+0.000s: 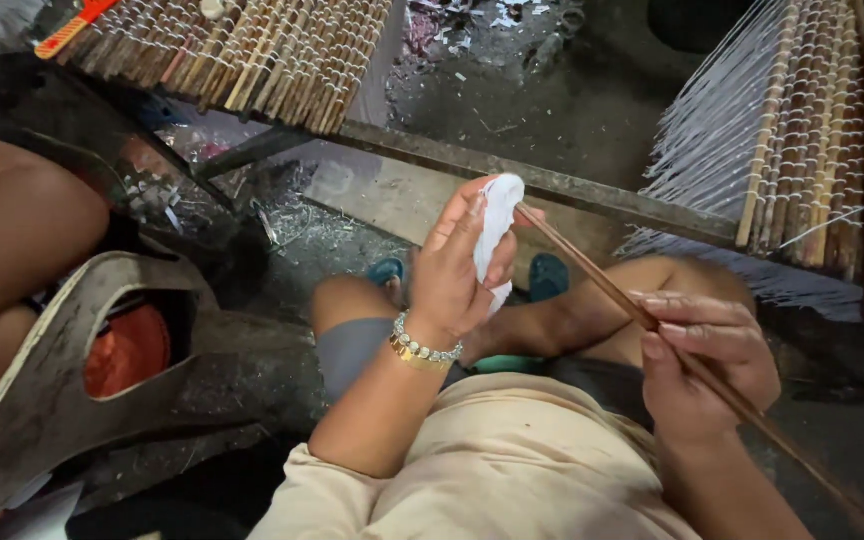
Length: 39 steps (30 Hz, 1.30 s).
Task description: Tying and looping white threads onto a wooden rod to create a woven structure
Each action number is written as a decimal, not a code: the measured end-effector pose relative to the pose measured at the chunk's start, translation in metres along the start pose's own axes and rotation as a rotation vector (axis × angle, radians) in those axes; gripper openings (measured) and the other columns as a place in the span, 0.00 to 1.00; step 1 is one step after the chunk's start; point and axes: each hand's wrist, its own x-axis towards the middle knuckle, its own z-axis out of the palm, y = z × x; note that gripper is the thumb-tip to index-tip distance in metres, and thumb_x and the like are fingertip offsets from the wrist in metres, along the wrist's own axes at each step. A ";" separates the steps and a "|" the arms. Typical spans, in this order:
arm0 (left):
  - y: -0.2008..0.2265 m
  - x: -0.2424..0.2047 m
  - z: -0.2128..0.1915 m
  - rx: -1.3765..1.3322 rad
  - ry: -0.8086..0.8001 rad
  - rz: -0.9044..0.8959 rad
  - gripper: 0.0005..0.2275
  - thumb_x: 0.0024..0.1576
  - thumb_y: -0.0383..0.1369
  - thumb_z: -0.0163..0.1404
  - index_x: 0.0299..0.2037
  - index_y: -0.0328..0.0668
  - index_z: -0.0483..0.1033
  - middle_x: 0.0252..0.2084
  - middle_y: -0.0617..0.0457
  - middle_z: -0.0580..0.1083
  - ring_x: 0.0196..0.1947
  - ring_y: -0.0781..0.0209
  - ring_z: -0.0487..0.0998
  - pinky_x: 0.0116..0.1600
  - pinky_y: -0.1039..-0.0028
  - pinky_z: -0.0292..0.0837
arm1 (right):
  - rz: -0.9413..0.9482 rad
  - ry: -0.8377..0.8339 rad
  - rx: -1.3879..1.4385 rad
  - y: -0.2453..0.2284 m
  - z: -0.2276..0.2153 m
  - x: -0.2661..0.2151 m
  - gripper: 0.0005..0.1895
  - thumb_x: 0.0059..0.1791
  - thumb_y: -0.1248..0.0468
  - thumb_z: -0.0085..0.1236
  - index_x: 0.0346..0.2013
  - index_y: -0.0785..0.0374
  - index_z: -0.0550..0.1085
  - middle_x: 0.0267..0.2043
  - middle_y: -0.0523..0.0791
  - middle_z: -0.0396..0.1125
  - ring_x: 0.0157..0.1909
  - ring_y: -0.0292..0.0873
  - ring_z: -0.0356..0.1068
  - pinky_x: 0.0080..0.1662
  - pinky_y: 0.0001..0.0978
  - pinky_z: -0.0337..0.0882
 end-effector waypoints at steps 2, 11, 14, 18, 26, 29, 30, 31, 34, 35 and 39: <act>0.000 -0.001 0.002 0.095 0.013 0.000 0.13 0.69 0.38 0.43 0.59 0.41 0.68 0.42 0.42 0.77 0.18 0.70 0.59 0.22 0.83 0.52 | 0.008 -0.015 -0.029 -0.002 0.001 0.001 0.09 0.53 0.63 0.61 0.36 0.60 0.69 0.42 0.55 0.72 0.46 0.47 0.76 0.53 0.40 0.80; 0.011 -0.012 0.018 0.648 0.005 0.190 0.14 0.65 0.33 0.49 0.59 0.39 0.70 0.49 0.43 0.80 0.27 0.72 0.73 0.36 0.85 0.72 | 0.065 -0.087 0.035 0.024 -0.005 -0.004 0.10 0.51 0.64 0.65 0.35 0.55 0.69 0.44 0.51 0.71 0.49 0.46 0.74 0.55 0.35 0.74; -0.004 -0.013 0.009 0.581 -0.013 0.146 0.21 0.62 0.26 0.54 0.65 0.39 0.67 0.47 0.42 0.78 0.36 0.69 0.77 0.34 0.84 0.77 | 0.320 0.048 0.545 0.045 0.000 -0.014 0.11 0.48 0.70 0.65 0.38 0.57 0.70 0.45 0.50 0.69 0.43 0.46 0.76 0.49 0.38 0.85; 0.009 -0.020 0.017 0.821 -0.107 0.222 0.19 0.64 0.37 0.52 0.65 0.46 0.70 0.60 0.57 0.72 0.55 0.70 0.70 0.58 0.80 0.71 | 0.414 0.131 0.763 0.039 0.005 -0.008 0.12 0.52 0.63 0.65 0.42 0.58 0.69 0.41 0.47 0.70 0.39 0.47 0.76 0.42 0.38 0.81; -0.027 -0.021 0.025 0.446 -0.261 0.241 0.08 0.66 0.36 0.53 0.49 0.41 0.78 0.51 0.53 0.74 0.57 0.61 0.74 0.66 0.71 0.73 | 0.358 0.001 0.717 0.034 0.018 -0.004 0.09 0.51 0.61 0.64 0.41 0.52 0.71 0.34 0.43 0.65 0.25 0.38 0.68 0.32 0.26 0.68; -0.078 -0.002 -0.074 0.589 0.034 0.264 0.06 0.65 0.31 0.47 0.46 0.43 0.77 0.47 0.53 0.78 0.48 0.64 0.79 0.67 0.70 0.67 | 0.544 0.034 0.809 0.051 -0.004 -0.001 0.07 0.45 0.65 0.63 0.35 0.59 0.73 0.36 0.45 0.70 0.37 0.42 0.70 0.45 0.34 0.73; -0.035 -0.001 -0.062 0.588 0.030 0.265 0.06 0.65 0.31 0.47 0.46 0.43 0.77 0.47 0.53 0.78 0.48 0.64 0.79 0.67 0.70 0.67 | 0.540 0.035 0.807 0.073 -0.047 0.000 0.07 0.45 0.65 0.63 0.35 0.59 0.73 0.36 0.45 0.70 0.37 0.42 0.70 0.45 0.34 0.73; 0.007 -0.002 -0.051 1.059 0.239 0.525 0.05 0.64 0.30 0.49 0.46 0.42 0.77 0.45 0.50 0.78 0.45 0.56 0.79 0.59 0.66 0.70 | 0.714 0.231 0.802 0.094 -0.090 -0.001 0.03 0.52 0.56 0.59 0.35 0.47 0.73 0.35 0.33 0.67 0.35 0.27 0.64 0.37 0.19 0.63; 0.078 0.005 -0.059 0.830 0.486 0.764 0.08 0.64 0.33 0.49 0.47 0.38 0.76 0.45 0.46 0.77 0.43 0.52 0.80 0.50 0.68 0.75 | 0.809 0.278 0.596 0.297 -0.301 -0.074 0.06 0.62 0.54 0.48 0.54 0.43 0.67 0.48 0.25 0.61 0.47 0.15 0.57 0.52 0.06 0.54; 0.092 0.008 -0.068 0.143 0.476 0.684 0.12 0.65 0.38 0.48 0.47 0.35 0.75 0.47 0.46 0.76 0.43 0.56 0.80 0.49 0.75 0.76 | 0.732 0.132 0.402 0.362 -0.357 -0.101 0.19 0.65 0.61 0.40 0.72 0.52 0.60 0.62 0.29 0.59 0.62 0.18 0.55 0.74 0.10 0.54; 0.054 -0.004 -0.034 0.206 0.351 0.544 0.08 0.58 0.33 0.55 0.46 0.47 0.76 0.42 0.53 0.76 0.39 0.61 0.76 0.49 0.71 0.69 | 0.888 0.112 0.702 0.078 -0.142 0.000 0.10 0.53 0.67 0.41 0.35 0.44 0.58 0.34 0.29 0.48 0.34 0.21 0.47 0.34 0.04 0.53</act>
